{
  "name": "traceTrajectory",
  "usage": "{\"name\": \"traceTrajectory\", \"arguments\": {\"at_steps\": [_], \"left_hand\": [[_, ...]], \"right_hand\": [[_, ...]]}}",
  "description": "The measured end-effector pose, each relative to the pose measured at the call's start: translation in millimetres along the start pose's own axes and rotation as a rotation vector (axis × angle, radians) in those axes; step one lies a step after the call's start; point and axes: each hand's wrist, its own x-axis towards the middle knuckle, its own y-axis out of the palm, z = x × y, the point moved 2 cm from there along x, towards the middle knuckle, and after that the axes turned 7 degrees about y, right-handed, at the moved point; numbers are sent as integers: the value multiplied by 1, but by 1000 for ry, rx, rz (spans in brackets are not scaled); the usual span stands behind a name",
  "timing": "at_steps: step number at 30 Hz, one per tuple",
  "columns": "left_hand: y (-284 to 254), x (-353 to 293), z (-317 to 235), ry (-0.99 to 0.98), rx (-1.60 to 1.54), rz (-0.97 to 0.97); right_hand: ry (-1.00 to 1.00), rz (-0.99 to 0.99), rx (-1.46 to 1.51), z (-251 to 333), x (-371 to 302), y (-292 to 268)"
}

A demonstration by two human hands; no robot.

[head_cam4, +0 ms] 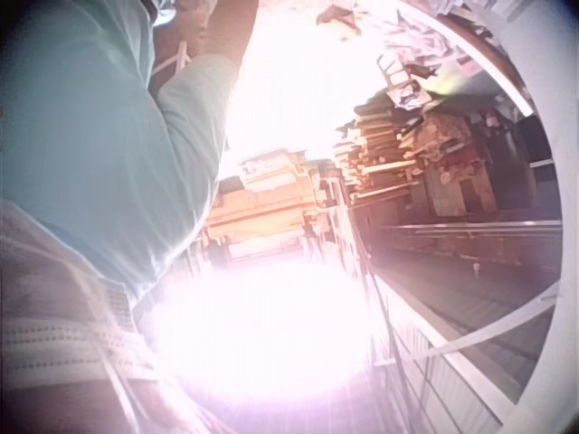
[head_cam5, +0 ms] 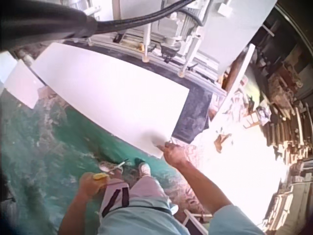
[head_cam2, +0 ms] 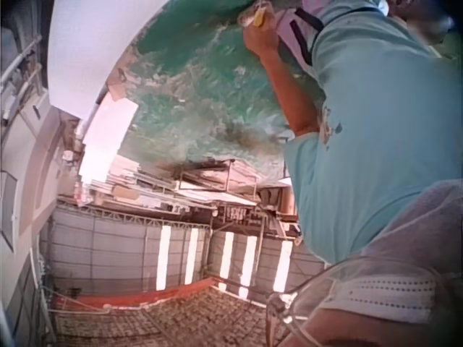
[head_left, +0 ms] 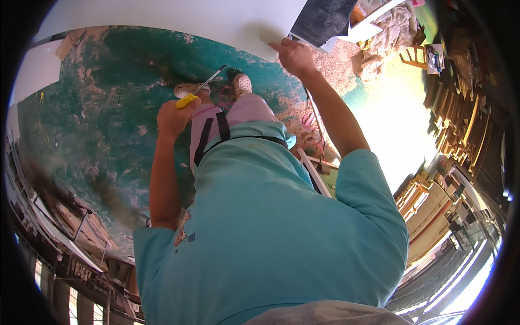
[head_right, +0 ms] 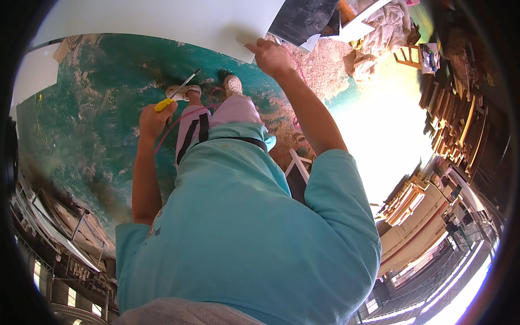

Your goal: The person handles large white panels, placing them on a workbench and using a yellow tool to manipulate them. They also use a tape measure to measure the panels and handle small metal pieces.

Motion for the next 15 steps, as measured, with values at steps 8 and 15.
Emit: {"name": "traceTrajectory", "arguments": {"at_steps": [8, 15], "left_hand": [[23, -46, 36, -89, -17, 1], [31, -57, 43, -122, -257, -70]], "right_hand": [[-36, -61, 243, 23, -68, 23], [-115, 82, 0, 52, -81, 60]]}}
